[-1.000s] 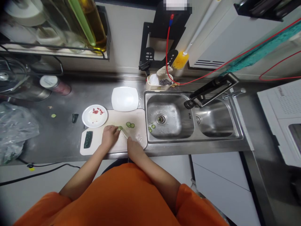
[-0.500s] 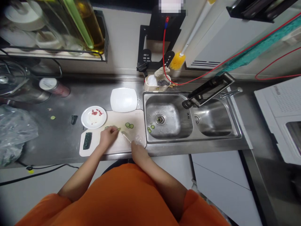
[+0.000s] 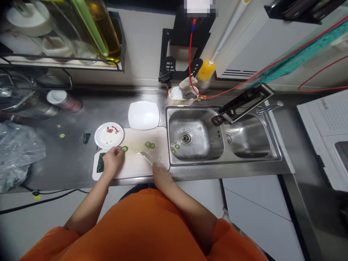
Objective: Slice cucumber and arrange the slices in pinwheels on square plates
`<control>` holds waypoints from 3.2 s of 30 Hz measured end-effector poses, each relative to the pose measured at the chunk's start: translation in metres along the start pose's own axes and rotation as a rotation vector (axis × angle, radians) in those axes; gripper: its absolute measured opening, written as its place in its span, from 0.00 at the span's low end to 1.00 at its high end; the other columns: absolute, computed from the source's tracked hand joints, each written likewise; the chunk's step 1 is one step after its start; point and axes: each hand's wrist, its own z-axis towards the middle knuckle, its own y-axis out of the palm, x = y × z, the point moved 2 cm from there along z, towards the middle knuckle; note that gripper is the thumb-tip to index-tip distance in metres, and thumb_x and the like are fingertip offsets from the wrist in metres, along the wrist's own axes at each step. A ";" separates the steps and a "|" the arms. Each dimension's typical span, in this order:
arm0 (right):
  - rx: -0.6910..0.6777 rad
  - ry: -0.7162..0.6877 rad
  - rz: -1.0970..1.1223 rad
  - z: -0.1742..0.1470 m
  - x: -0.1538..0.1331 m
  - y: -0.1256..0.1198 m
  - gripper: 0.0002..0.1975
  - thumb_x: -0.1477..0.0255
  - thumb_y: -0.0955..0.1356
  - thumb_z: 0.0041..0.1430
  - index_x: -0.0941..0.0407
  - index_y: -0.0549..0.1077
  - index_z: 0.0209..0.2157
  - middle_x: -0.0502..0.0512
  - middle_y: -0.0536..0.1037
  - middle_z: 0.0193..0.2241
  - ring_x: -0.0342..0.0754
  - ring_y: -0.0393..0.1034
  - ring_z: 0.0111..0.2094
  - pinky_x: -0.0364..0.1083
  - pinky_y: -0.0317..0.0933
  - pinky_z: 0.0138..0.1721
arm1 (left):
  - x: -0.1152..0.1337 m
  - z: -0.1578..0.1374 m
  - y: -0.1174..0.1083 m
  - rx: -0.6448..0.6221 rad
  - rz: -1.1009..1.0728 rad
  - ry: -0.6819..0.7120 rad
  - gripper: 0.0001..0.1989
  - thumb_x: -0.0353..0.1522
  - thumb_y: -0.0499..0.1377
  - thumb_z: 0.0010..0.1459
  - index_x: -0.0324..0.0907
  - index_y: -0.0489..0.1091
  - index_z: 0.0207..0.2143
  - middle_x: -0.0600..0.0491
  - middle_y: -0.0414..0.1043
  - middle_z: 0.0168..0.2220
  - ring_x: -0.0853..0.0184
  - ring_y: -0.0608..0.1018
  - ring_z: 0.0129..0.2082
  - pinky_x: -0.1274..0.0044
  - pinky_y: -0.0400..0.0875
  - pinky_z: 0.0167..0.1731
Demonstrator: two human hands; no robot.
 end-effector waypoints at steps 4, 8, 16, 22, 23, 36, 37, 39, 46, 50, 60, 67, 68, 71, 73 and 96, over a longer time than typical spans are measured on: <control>0.002 -0.005 -0.010 -0.002 0.000 -0.001 0.23 0.84 0.57 0.58 0.62 0.56 0.56 0.67 0.76 0.39 0.56 0.71 0.45 0.48 0.63 0.40 | 0.009 0.002 0.008 0.029 0.022 0.128 0.12 0.38 0.55 0.54 0.41 0.74 0.35 0.49 0.74 0.32 0.63 0.74 0.34 0.73 0.67 0.39; 0.008 0.000 -0.010 -0.004 -0.001 -0.002 0.21 0.83 0.56 0.59 0.62 0.58 0.55 0.67 0.76 0.38 0.56 0.72 0.45 0.49 0.64 0.39 | 0.039 0.009 0.033 -0.152 -0.049 0.317 0.15 0.37 0.57 0.54 0.40 0.73 0.43 0.48 0.74 0.37 0.63 0.74 0.38 0.73 0.67 0.42; 0.019 0.003 -0.001 -0.004 0.000 0.000 0.21 0.83 0.56 0.60 0.61 0.58 0.54 0.67 0.76 0.38 0.57 0.72 0.45 0.49 0.64 0.39 | 0.081 0.021 0.073 -0.334 0.068 0.346 0.10 0.32 0.59 0.50 0.41 0.74 0.36 0.49 0.72 0.33 0.63 0.73 0.36 0.73 0.66 0.40; -0.017 0.020 0.034 -0.003 0.002 -0.001 0.22 0.82 0.58 0.59 0.60 0.58 0.56 0.66 0.76 0.39 0.56 0.72 0.45 0.48 0.64 0.40 | 0.088 0.018 0.071 -0.367 -0.003 0.269 0.04 0.32 0.59 0.49 0.42 0.72 0.30 0.53 0.72 0.28 0.67 0.72 0.29 0.76 0.64 0.32; -0.017 0.018 0.034 -0.003 0.003 -0.001 0.22 0.82 0.58 0.59 0.61 0.58 0.56 0.66 0.76 0.39 0.56 0.72 0.45 0.48 0.64 0.40 | 0.088 0.017 0.070 -0.377 -0.025 0.257 0.04 0.32 0.59 0.50 0.42 0.71 0.29 0.54 0.72 0.27 0.68 0.71 0.28 0.77 0.63 0.31; 0.008 -0.021 -0.007 0.001 0.009 0.000 0.25 0.84 0.57 0.58 0.61 0.56 0.57 0.65 0.76 0.36 0.56 0.72 0.43 0.48 0.64 0.37 | 0.053 0.025 0.036 -0.357 0.071 0.313 0.09 0.30 0.53 0.53 0.44 0.74 0.30 0.52 0.76 0.30 0.64 0.74 0.32 0.75 0.65 0.35; 0.009 -0.023 -0.011 0.001 0.010 0.000 0.25 0.83 0.57 0.58 0.61 0.56 0.57 0.65 0.76 0.36 0.56 0.72 0.43 0.48 0.64 0.37 | 0.051 0.022 0.036 -0.329 0.088 0.353 0.10 0.30 0.53 0.53 0.44 0.74 0.32 0.51 0.76 0.32 0.63 0.75 0.35 0.73 0.65 0.38; 0.009 -0.025 -0.018 0.001 0.010 0.000 0.25 0.83 0.57 0.58 0.61 0.56 0.58 0.65 0.76 0.37 0.56 0.72 0.44 0.48 0.64 0.38 | 0.048 0.016 0.037 -0.265 0.125 0.405 0.10 0.31 0.54 0.54 0.43 0.74 0.36 0.47 0.76 0.36 0.60 0.74 0.39 0.70 0.64 0.44; 0.017 -0.023 -0.017 0.001 0.008 -0.002 0.24 0.83 0.57 0.58 0.62 0.56 0.57 0.66 0.76 0.38 0.55 0.72 0.44 0.47 0.63 0.39 | 0.033 -0.006 0.048 -0.152 0.188 0.346 0.13 0.34 0.54 0.56 0.40 0.73 0.41 0.43 0.73 0.37 0.56 0.71 0.42 0.67 0.63 0.45; 0.035 -0.026 -0.027 0.004 0.000 -0.008 0.24 0.83 0.57 0.58 0.62 0.55 0.57 0.66 0.76 0.37 0.55 0.72 0.44 0.48 0.63 0.40 | 0.031 -0.007 0.053 -0.130 0.146 0.337 0.12 0.34 0.54 0.56 0.41 0.73 0.40 0.45 0.73 0.36 0.57 0.70 0.41 0.67 0.63 0.45; 0.089 -0.053 -0.004 0.015 -0.018 -0.015 0.21 0.84 0.55 0.59 0.62 0.57 0.54 0.66 0.77 0.37 0.54 0.73 0.43 0.47 0.64 0.39 | 0.032 -0.006 0.053 -0.126 0.119 0.334 0.12 0.34 0.54 0.56 0.41 0.73 0.39 0.46 0.73 0.35 0.58 0.71 0.40 0.68 0.62 0.45; 0.082 -0.040 -0.015 0.016 -0.020 -0.014 0.21 0.84 0.56 0.58 0.62 0.57 0.54 0.66 0.76 0.37 0.54 0.73 0.44 0.47 0.64 0.39 | 0.032 -0.006 0.053 -0.126 0.111 0.335 0.12 0.34 0.54 0.56 0.40 0.73 0.39 0.45 0.74 0.36 0.58 0.71 0.41 0.68 0.62 0.45; 0.083 -0.040 -0.014 0.016 -0.020 -0.015 0.21 0.84 0.56 0.58 0.62 0.57 0.54 0.66 0.76 0.37 0.54 0.72 0.44 0.47 0.64 0.39 | 0.032 -0.006 0.053 -0.127 0.112 0.334 0.12 0.34 0.54 0.56 0.40 0.73 0.39 0.45 0.74 0.36 0.58 0.71 0.40 0.68 0.62 0.45; 0.087 -0.040 -0.004 0.016 -0.021 -0.015 0.21 0.84 0.55 0.59 0.63 0.58 0.54 0.67 0.76 0.37 0.54 0.72 0.44 0.48 0.64 0.40 | 0.032 -0.006 0.053 -0.129 0.115 0.333 0.12 0.34 0.55 0.56 0.40 0.74 0.39 0.45 0.74 0.36 0.58 0.71 0.40 0.68 0.62 0.45; 0.083 -0.039 0.006 0.017 -0.021 -0.015 0.20 0.84 0.55 0.59 0.62 0.58 0.53 0.66 0.77 0.37 0.54 0.73 0.44 0.48 0.64 0.40 | 0.032 -0.006 0.053 -0.126 0.112 0.335 0.12 0.34 0.55 0.56 0.40 0.74 0.39 0.45 0.74 0.36 0.58 0.71 0.40 0.68 0.63 0.45; 0.047 -0.028 -0.020 0.006 -0.014 -0.010 0.23 0.84 0.57 0.58 0.65 0.56 0.56 0.68 0.76 0.40 0.56 0.71 0.46 0.48 0.63 0.42 | 0.042 -0.004 0.050 -0.103 0.080 0.260 0.07 0.31 0.57 0.52 0.41 0.73 0.34 0.48 0.74 0.32 0.60 0.72 0.36 0.70 0.63 0.42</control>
